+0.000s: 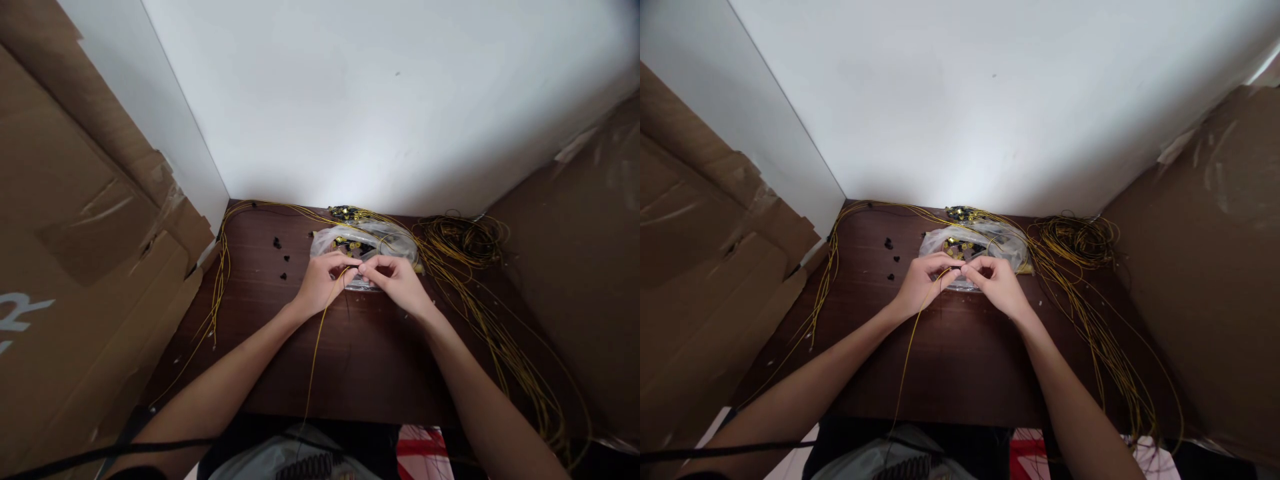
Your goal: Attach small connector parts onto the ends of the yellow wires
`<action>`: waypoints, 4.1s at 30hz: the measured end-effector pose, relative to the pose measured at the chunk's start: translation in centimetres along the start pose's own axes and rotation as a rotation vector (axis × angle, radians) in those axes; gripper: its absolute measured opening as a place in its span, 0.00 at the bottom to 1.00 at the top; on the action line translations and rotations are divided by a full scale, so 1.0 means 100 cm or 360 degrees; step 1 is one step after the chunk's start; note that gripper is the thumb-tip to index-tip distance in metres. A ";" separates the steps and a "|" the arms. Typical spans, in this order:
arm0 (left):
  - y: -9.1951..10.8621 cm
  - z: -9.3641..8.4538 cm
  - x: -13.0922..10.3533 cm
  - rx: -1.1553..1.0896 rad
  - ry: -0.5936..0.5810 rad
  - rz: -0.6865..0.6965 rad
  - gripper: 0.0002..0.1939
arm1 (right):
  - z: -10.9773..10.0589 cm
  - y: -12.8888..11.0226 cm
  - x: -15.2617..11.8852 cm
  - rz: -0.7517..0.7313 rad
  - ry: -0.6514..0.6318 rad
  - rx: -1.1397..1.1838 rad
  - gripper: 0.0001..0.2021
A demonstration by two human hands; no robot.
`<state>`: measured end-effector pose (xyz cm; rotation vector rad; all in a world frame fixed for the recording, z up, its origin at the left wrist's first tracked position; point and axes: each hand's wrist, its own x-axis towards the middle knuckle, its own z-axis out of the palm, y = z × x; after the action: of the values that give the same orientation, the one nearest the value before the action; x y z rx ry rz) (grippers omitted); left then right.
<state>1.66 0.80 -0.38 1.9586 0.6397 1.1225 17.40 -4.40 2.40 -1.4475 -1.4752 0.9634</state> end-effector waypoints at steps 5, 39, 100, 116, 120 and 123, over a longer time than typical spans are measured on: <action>0.004 -0.007 0.004 0.0025 0.0122 -0.0015 0.08 | -0.002 -0.001 0.000 -0.0072 0.0034 0.0003 0.15; -0.005 0.001 -0.001 -0.0097 0.0057 -0.0061 0.08 | -0.001 0.002 0.001 -0.0056 0.0121 0.0012 0.14; 0.000 -0.004 0.002 -0.0047 0.0199 -0.0226 0.08 | -0.006 0.003 0.001 -0.0065 0.0173 -0.0120 0.13; -0.001 0.002 -0.001 -0.0049 0.0043 -0.0197 0.09 | -0.003 0.006 0.002 -0.0112 0.0126 -0.0134 0.13; 0.001 0.003 -0.001 0.0006 0.0026 -0.0165 0.08 | -0.001 0.007 0.002 -0.0112 0.0077 -0.0203 0.13; 0.001 0.003 -0.001 0.0058 0.0017 -0.0140 0.08 | 0.000 0.006 0.002 -0.0128 0.0069 -0.0252 0.12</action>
<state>1.88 0.51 -0.42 1.9370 0.7493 1.0749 17.62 -4.21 1.89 -1.4994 -1.5950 0.7764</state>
